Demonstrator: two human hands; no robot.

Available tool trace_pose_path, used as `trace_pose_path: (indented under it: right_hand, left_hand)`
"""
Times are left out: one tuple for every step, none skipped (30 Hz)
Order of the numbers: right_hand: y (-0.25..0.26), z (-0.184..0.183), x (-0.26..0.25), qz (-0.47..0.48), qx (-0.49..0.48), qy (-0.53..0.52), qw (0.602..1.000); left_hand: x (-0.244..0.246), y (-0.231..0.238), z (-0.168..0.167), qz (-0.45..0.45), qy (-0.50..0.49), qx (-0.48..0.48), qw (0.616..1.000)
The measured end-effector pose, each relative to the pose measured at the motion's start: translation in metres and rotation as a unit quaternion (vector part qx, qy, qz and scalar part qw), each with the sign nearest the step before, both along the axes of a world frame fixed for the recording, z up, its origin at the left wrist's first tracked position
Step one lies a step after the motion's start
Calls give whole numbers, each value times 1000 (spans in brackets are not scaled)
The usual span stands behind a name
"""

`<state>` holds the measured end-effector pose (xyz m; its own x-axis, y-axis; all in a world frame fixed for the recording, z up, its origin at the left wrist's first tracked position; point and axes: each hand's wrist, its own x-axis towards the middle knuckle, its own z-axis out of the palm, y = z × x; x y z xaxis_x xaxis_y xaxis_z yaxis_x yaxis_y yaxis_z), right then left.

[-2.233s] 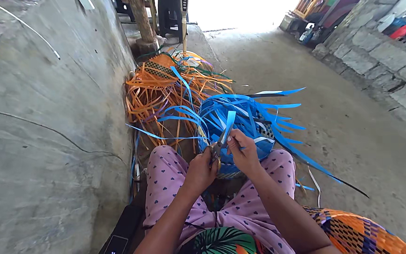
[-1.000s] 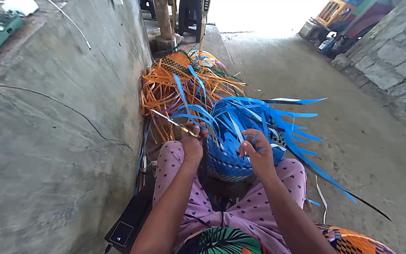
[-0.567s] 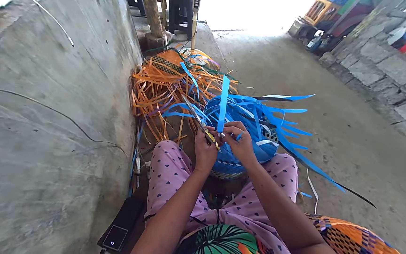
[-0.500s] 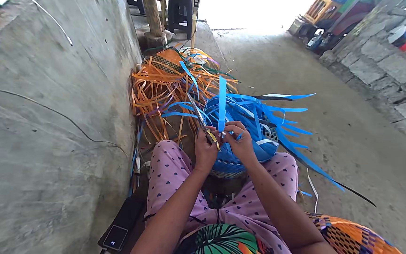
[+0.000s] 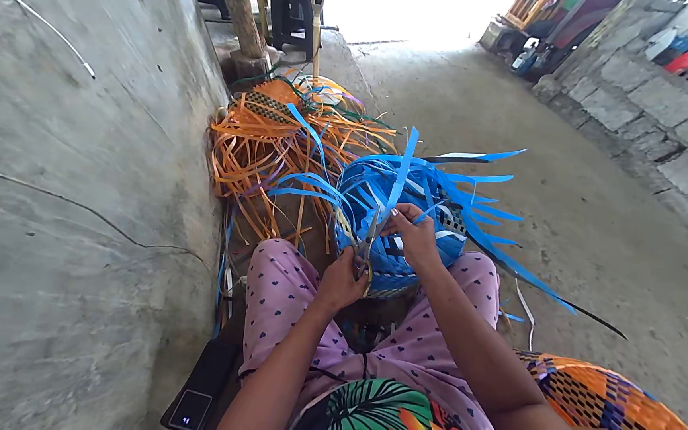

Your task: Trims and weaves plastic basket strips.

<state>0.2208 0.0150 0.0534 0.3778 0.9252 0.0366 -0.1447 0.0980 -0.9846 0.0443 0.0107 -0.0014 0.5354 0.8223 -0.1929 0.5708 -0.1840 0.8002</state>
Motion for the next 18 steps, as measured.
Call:
trace_pose_path:
  right_hand:
    - [-1,0,0,4,0,-1,1000]
    - [-2,1,1,8,1,-6,1000]
    - [-2,1,1,13,1,-13,1000]
    - [-3,1,1,17,3,-19,1000]
    - [-3,2,0,18,6,-22,1000]
    - [-4,2,0,15,6,-23,1000]
    - [-4,3,-1,13,7,-23,1000]
    - [-3,3,-1,12,7,-24,1000]
    - [-3,2,-1,13,9,-26,1000]
    - [-3,1,-1,15,12,-28,999]
    - [-3,1,-1,18,15,-31,999]
    - [-3,1,-1,19,17,-33,999]
    - [-3,1,-2,21,19,-33,999]
    - [-3,1,-2,21,20,-34,999]
    - [-3,2,-2,23,19,-36,999]
    - [-3,2,-2,25,18,-40,999]
    - [-3,2,-2,28,15,-47,998]
    - [-3,1,-3,34,12,-55,998]
  left_hand:
    - [1,0,1,-3,5,-3,1000]
    - [2,0,2,-4,5,-2,1000]
    - [3,0,3,-4,2,1,1000]
    - [3,0,4,-5,0,4,1000]
    - [4,0,5,-5,1,4,1000]
    - [4,0,6,-6,3,1,1000]
    - [5,1,6,-7,6,-3,1000]
    - [5,1,5,-6,7,-4,1000]
    - [5,1,4,-6,11,-3,1000]
    - [4,1,2,-6,15,-3,1000]
    - [4,1,1,-6,19,-4,1000]
    - [3,1,0,-4,22,-5,1000]
    - [3,1,-1,0,20,-5,1000]
    - [2,1,-2,2,16,-4,1000]
    - [2,1,-2,2,13,-3,1000]
    - [1,1,-2,2,9,-2,1000]
    - [1,1,-2,4,0,0,1000]
    - [2,1,0,7,-11,3,1000]
